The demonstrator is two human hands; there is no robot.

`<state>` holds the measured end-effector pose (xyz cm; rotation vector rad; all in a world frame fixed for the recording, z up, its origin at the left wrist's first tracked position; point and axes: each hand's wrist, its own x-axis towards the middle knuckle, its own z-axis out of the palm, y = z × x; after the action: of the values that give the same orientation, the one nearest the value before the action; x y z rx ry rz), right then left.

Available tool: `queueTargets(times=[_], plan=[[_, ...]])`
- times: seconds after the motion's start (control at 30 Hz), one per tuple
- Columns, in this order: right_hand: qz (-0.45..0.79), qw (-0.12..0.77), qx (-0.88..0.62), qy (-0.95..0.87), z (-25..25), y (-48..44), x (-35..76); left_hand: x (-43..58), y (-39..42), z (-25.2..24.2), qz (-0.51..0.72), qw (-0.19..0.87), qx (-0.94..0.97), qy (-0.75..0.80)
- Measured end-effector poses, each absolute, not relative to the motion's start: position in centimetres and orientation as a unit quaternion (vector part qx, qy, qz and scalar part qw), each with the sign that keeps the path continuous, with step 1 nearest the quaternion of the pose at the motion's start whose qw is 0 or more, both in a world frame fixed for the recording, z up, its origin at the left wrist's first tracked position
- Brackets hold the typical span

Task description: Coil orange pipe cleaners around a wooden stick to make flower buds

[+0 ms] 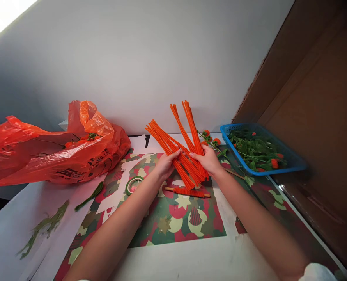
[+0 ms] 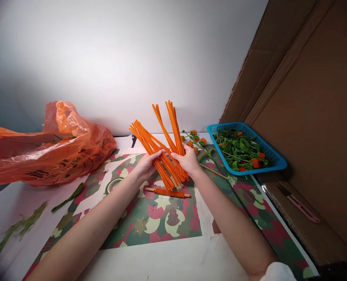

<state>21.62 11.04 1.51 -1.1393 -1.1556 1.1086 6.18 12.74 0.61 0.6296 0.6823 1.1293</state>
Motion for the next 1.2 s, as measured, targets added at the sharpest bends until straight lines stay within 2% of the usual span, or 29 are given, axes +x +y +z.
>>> queueTargets(times=[0.57, 0.73, 0.9, 1.2], plan=[[0.356, 0.601, -0.514, -0.498, 0.9, 11.6, 22.1, 6.0, 12.9, 0.4, 0.524, 0.745, 0.266, 0.316], [0.416, 0.49, -0.495, -0.584, 1.1, 11.1, 21.9, 6.2, 13.0, 0.2, 0.537, 0.734, 0.266, 0.318], [0.403, 0.411, -0.501, -0.646, 0.7, 10.7, 21.7, 6.2, 12.8, 0.3, 0.537, 0.732, 0.273, 0.319], [0.39, 0.51, -0.497, -0.584, 0.6, 11.4, 22.0, 6.2, 13.0, 0.1, 0.548, 0.721, 0.267, 0.329]])
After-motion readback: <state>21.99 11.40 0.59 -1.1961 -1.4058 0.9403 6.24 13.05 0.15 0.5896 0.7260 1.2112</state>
